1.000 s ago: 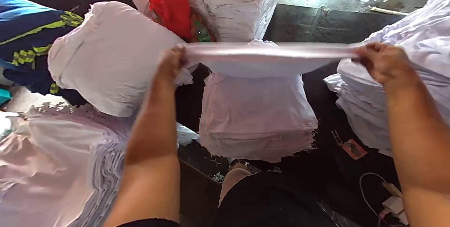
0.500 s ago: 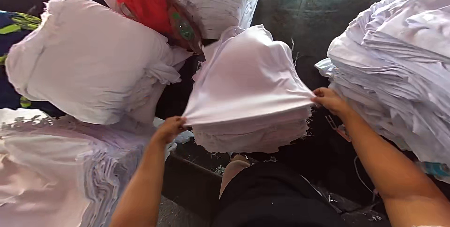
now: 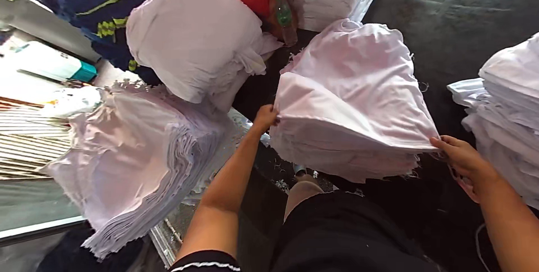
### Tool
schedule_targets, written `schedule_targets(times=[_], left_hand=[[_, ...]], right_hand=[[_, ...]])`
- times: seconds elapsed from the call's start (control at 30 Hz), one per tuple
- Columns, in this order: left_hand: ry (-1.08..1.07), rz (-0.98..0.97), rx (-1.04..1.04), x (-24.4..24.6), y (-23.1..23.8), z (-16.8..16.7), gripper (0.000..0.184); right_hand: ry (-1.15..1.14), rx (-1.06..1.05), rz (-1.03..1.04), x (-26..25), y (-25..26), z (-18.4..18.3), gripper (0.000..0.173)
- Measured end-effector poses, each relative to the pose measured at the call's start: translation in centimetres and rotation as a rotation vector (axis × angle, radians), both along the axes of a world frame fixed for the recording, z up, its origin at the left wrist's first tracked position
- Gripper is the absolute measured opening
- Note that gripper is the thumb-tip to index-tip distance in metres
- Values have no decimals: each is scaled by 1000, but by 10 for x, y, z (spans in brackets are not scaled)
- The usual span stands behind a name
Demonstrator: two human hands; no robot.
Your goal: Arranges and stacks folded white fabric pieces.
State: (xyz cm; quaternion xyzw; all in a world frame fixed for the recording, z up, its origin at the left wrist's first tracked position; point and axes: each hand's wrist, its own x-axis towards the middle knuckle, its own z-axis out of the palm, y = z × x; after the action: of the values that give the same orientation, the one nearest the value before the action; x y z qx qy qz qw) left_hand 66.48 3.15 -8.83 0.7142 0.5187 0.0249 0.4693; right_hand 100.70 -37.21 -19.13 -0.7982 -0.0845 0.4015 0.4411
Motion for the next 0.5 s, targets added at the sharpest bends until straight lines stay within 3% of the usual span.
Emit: schedule_targets(times=[0.1, 0.2, 0.37, 0.5], left_hand=[[299, -110, 111, -3, -5, -31, 40], [283, -82, 113, -7, -13, -39, 41], [-39, 232, -158, -14, -20, -31, 40], [-10, 81, -140, -13, -9, -13, 36]], right_hand=[[-268, -59, 74, 4, -2, 10, 36], [-420, -36, 76, 4, -4, 23, 40], [-176, 91, -36, 2, -2, 24, 28], [-137, 86, -40, 15, 0, 51, 21]])
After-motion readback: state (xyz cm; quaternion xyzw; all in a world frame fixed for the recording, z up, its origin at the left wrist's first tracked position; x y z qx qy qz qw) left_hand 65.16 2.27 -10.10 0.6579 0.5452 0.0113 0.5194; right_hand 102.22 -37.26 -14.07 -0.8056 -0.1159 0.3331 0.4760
